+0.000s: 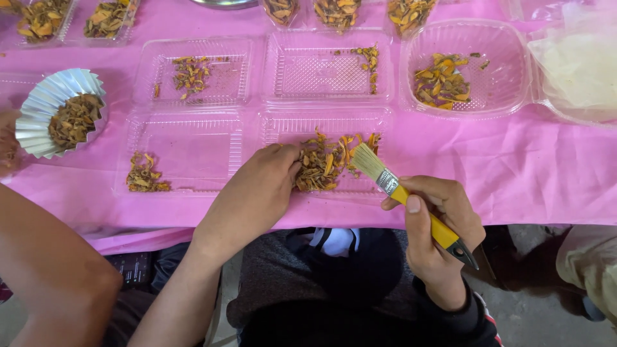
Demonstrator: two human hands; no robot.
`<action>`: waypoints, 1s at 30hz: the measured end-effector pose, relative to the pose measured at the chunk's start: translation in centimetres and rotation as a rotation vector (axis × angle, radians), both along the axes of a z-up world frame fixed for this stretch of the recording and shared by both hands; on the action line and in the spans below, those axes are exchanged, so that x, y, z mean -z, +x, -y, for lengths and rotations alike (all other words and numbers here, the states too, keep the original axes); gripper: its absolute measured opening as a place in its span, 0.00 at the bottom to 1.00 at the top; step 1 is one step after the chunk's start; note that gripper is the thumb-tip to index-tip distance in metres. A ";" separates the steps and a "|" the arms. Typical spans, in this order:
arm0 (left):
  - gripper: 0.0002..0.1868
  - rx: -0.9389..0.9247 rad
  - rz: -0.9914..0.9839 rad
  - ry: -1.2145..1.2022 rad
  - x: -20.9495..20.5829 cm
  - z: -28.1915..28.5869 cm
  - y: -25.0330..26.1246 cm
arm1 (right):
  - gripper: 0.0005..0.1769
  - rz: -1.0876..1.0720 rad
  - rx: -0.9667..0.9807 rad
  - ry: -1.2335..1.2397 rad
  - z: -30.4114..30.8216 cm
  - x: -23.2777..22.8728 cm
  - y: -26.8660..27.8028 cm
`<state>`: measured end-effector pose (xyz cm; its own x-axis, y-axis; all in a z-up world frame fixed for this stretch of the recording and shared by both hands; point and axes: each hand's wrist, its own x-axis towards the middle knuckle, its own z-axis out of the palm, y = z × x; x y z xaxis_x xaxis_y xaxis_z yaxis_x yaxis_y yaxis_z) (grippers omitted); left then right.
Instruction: Sorting and cleaning dried tea leaves or flowers using a brush and hands, then placing them into plastic containers.
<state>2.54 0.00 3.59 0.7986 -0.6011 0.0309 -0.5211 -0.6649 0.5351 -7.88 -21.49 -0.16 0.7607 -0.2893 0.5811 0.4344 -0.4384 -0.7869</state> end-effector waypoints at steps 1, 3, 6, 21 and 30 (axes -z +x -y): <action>0.10 -0.030 -0.047 -0.011 -0.1 0.1 -0.1 | 0.11 -0.004 -0.001 0.007 0.0 0.0 0.0; 0.11 -0.045 -0.057 -0.011 -0.1 0.2 0.0 | 0.11 0.002 -0.006 -0.002 0.0 0.0 0.0; 0.12 -0.129 -0.134 -0.005 -1.0 0.6 -0.3 | 0.11 0.008 -0.008 -0.015 0.0 -0.2 0.1; 0.10 -0.152 -0.211 -0.514 -0.2 -0.4 -2.3 | 0.14 -0.207 -0.226 -0.203 -0.7 -3.5 -0.9; 0.14 -0.110 -0.261 -0.662 -0.6 -1.2 -2.1 | 0.13 -0.165 -0.260 -0.261 -1.2 -4.5 -0.9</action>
